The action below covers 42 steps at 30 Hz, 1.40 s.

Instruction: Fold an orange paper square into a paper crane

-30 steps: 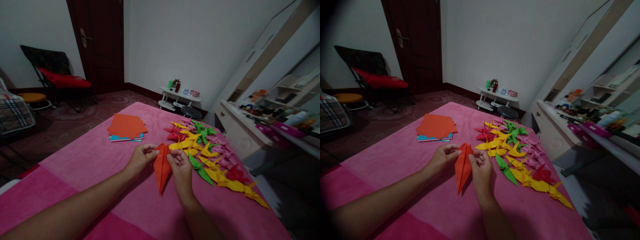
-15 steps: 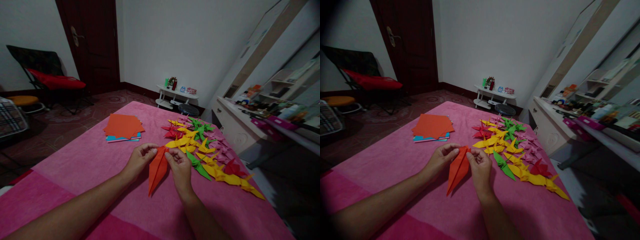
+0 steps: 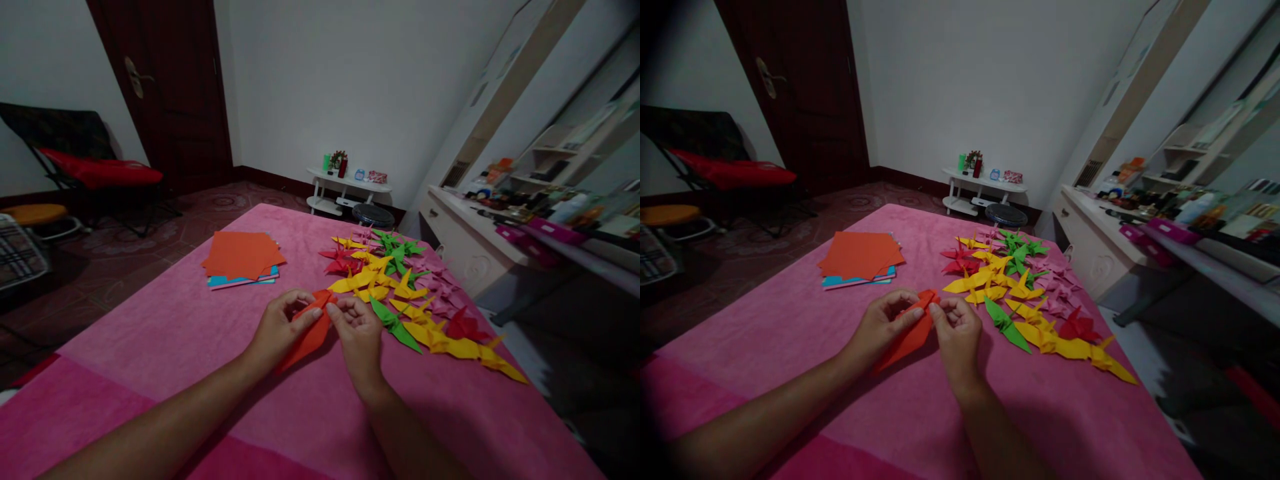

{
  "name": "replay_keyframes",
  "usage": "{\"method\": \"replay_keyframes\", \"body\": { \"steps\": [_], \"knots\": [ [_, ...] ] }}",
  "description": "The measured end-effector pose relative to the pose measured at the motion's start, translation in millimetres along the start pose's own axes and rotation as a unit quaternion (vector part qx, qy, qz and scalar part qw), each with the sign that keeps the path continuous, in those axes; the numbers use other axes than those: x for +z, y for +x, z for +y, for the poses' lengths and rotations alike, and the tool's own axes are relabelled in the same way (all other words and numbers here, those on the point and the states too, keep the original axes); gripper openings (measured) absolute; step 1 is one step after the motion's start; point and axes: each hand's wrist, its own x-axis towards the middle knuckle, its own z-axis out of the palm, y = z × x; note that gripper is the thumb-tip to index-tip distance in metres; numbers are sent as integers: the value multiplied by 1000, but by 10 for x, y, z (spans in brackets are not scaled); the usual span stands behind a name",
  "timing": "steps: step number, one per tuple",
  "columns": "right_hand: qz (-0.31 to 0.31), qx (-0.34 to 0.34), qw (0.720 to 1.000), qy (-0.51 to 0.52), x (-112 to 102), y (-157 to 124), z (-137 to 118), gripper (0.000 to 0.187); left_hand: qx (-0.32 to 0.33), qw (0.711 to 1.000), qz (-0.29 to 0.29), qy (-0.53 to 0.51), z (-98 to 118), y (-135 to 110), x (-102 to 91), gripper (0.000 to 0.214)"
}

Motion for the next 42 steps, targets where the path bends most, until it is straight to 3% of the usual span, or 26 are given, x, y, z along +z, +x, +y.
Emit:
{"method": "replay_keyframes", "body": {
  "steps": [6,8,13,20,26,33,42],
  "knots": [
    [-41,45,998,33,-4,20,41,21,-73,994,6,-75,12,-2,14,18],
    [-42,34,998,30,-19,33,58,16,-74,995,2,-63,28,-8,14,18],
    [-66,-13,998,3,-81,95,59,32,-84,995,-25,-37,61,4,4,19],
    [-205,-101,971,-73,-215,245,-122,24,-186,973,-128,-53,136,97,-119,24],
    [-291,-57,951,-88,-303,305,-220,18,-284,927,-230,-88,151,144,-264,28],
    [-331,-53,935,-113,-371,351,-154,10,-297,914,-267,-71,128,170,-311,31],
    [-316,-34,940,-123,-360,349,-139,4,-249,936,-249,-22,137,163,-300,34]
  ]
}}
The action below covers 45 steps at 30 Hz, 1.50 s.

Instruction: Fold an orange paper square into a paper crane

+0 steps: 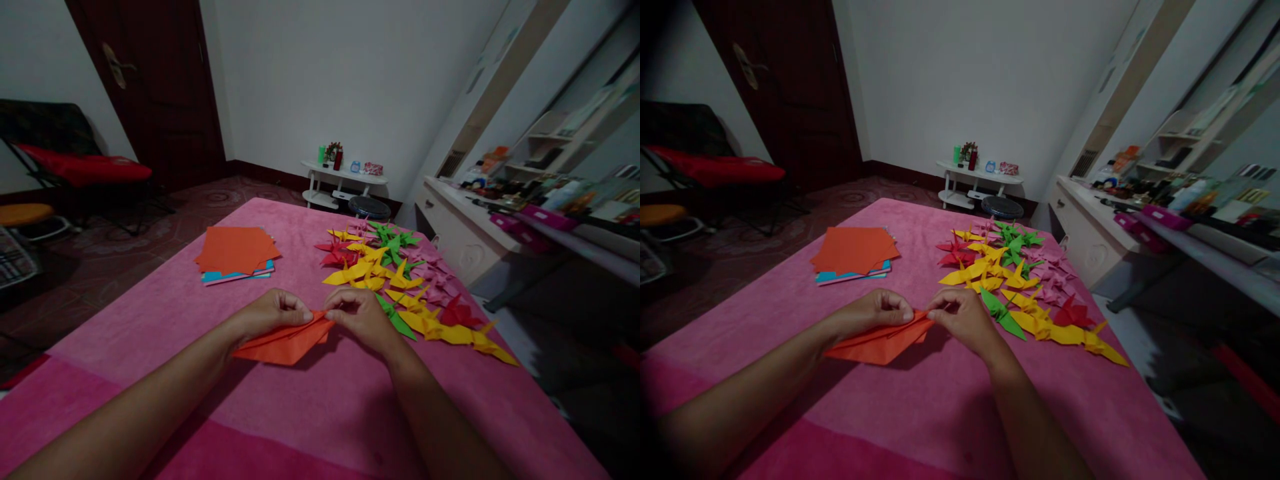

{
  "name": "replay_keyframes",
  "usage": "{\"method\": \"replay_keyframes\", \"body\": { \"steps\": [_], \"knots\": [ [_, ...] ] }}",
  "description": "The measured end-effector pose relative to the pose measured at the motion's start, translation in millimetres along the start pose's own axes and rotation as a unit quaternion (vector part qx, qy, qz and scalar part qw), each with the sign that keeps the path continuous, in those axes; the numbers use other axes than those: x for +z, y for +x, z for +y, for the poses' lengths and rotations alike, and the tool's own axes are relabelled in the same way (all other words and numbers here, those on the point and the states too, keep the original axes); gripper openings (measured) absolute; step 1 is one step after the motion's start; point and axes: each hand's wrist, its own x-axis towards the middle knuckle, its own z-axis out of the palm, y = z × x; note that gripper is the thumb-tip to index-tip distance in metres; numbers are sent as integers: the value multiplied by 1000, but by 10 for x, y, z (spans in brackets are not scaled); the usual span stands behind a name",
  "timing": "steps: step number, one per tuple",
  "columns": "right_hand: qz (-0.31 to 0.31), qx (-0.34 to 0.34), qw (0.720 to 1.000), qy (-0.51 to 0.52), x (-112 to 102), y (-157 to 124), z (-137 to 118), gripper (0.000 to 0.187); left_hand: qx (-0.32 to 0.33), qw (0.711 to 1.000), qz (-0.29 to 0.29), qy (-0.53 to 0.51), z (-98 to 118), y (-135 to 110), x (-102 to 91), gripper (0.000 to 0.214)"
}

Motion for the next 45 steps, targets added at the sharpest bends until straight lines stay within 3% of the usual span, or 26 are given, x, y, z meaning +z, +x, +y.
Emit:
{"method": "replay_keyframes", "body": {
  "steps": [4,9,18,21,25,32,38,45],
  "knots": [
    [16,-10,1000,2,30,5,-26,7,15,999,33,8,-17,23,38,33],
    [50,5,999,20,81,5,2,7,82,991,103,38,-47,65,92,25],
    [62,-8,998,9,133,-5,44,10,130,977,157,59,-14,24,197,12],
    [78,-28,997,-1,141,4,32,10,126,978,157,55,-13,36,197,17],
    [73,-47,996,-3,153,11,-30,10,123,985,114,29,-52,50,173,23],
    [16,-1,999,32,184,-13,-60,10,108,989,100,-11,-92,69,158,32],
    [30,57,997,41,209,-18,-58,7,101,989,107,-10,-103,61,187,35],
    [55,58,995,53,229,-15,-41,6,103,987,120,-17,-113,57,206,32]
  ]
}}
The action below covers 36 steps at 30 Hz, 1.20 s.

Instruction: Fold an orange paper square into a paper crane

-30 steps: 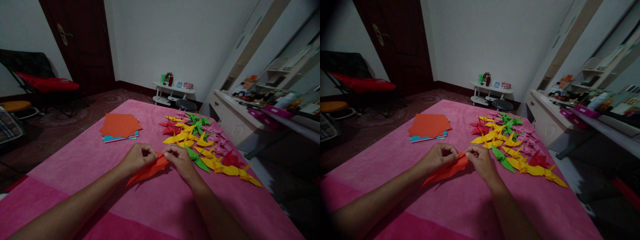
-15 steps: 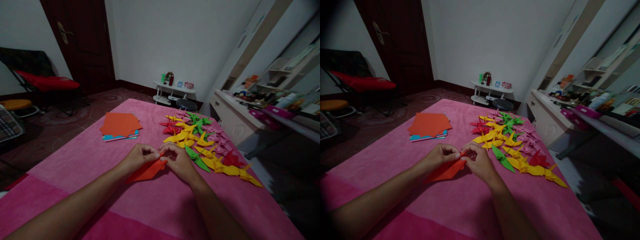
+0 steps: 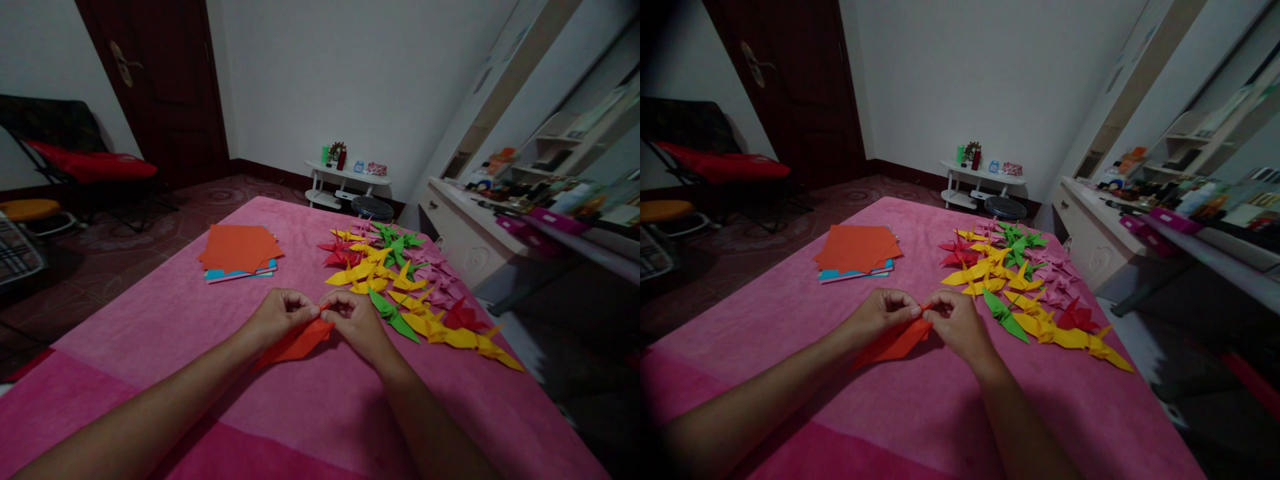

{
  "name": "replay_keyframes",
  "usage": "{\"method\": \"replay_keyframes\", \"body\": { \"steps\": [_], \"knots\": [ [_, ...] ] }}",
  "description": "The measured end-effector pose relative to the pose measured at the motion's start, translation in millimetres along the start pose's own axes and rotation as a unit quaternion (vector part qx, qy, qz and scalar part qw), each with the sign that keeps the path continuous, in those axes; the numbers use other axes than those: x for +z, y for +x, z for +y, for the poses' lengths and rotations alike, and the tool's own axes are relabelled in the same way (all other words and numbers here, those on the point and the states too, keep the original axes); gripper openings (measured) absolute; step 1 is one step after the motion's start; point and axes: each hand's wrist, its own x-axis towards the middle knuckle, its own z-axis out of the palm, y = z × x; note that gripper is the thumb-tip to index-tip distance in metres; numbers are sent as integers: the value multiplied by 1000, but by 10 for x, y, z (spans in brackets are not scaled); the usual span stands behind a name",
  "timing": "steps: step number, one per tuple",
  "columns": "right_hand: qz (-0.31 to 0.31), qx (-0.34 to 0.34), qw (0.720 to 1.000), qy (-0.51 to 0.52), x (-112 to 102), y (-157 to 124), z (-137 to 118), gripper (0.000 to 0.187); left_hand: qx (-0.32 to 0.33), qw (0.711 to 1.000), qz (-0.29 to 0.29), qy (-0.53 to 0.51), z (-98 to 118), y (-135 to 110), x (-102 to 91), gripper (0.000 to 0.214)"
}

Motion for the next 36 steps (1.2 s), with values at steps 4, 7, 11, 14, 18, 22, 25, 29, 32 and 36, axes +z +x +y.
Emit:
{"method": "replay_keyframes", "body": {
  "steps": [4,7,11,14,18,22,25,29,32,36],
  "knots": [
    [8,-33,999,-3,-22,2,-14,8,2,1000,7,4,22,-6,13,27],
    [12,-59,998,-20,-41,6,-34,11,-2,1000,14,14,45,-11,21,27],
    [19,-49,998,-29,-43,13,-39,10,4,999,27,27,59,-18,34,26],
    [21,-25,999,-29,-34,13,-22,10,20,998,39,43,41,-23,45,23],
    [10,5,1000,1,-28,10,11,9,23,997,40,58,15,-28,51,22],
    [6,-3,1000,4,-21,12,31,11,30,996,43,77,30,-38,63,24],
    [17,-37,998,-43,-9,10,31,17,29,996,43,75,45,-42,75,26],
    [28,-74,991,-107,9,5,40,24,25,998,8,51,49,-43,83,25],
    [36,-77,988,-126,17,10,68,30,11,1000,-11,22,52,-41,78,22],
    [72,-40,995,-63,21,3,114,34,-6,1000,-1,-30,43,-38,65,24]
  ]
}}
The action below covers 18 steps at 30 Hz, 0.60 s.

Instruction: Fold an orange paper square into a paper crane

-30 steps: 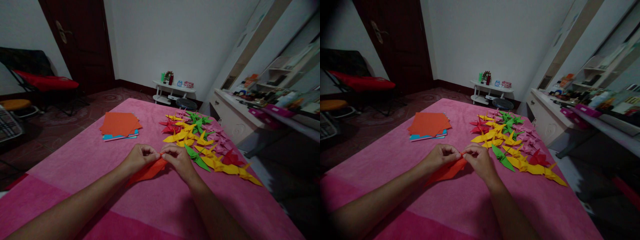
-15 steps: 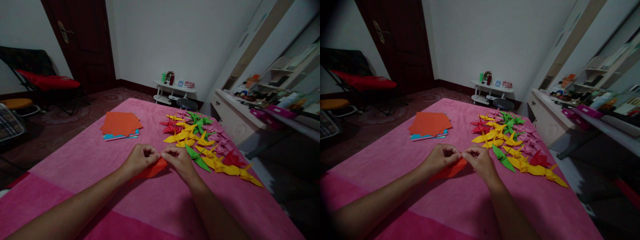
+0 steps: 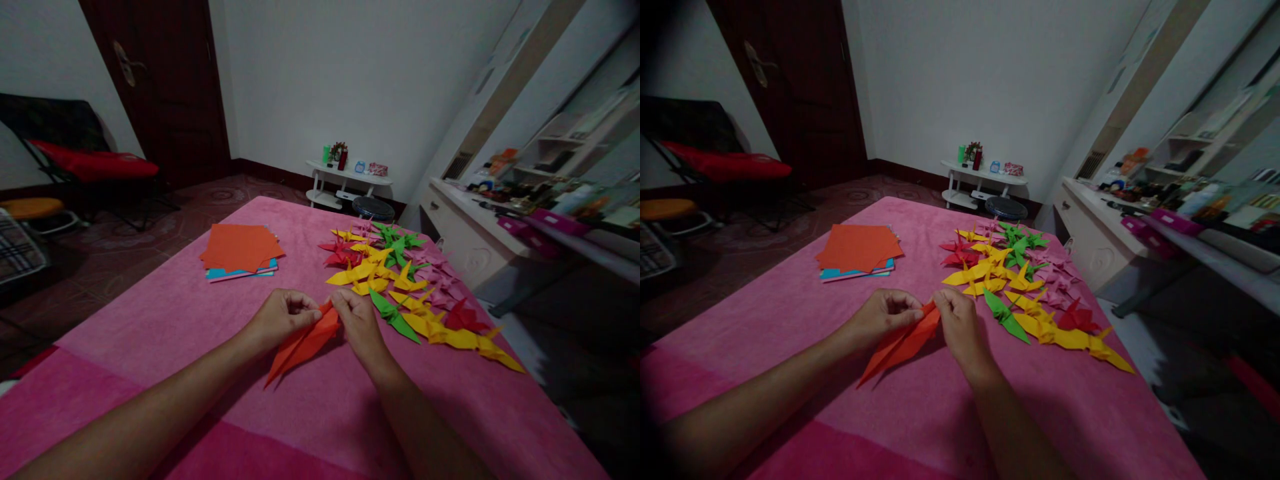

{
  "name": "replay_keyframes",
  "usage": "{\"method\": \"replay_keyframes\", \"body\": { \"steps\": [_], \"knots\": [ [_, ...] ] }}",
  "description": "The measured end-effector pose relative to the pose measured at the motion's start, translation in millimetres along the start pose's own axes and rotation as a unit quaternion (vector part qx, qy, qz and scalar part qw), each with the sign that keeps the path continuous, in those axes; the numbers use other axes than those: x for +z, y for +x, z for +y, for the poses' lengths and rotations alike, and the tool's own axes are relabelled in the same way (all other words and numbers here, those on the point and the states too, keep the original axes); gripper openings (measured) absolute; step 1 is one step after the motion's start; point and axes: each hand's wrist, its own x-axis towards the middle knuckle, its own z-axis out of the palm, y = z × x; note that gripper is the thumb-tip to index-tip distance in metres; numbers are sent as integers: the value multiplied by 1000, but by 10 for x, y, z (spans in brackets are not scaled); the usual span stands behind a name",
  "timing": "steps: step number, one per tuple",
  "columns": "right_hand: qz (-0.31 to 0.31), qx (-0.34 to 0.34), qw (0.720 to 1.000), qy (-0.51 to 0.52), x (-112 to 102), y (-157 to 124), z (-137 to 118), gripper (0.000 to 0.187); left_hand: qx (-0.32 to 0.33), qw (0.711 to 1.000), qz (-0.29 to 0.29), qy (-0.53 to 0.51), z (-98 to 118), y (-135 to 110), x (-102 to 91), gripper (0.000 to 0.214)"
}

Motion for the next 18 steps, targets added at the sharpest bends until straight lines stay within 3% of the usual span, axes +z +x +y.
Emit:
{"method": "replay_keyframes", "body": {
  "steps": [3,9,13,18],
  "knots": [
    [31,47,995,81,11,-31,18,40,-2,997,48,-53,-30,6,-8,27],
    [-21,55,987,151,141,-64,-18,36,50,979,147,-133,-132,47,-30,26],
    [10,65,985,157,209,-61,-51,23,65,978,149,-127,-165,53,-13,23],
    [43,51,990,127,186,-69,-26,30,99,981,147,-76,-144,11,35,21]
  ]
}}
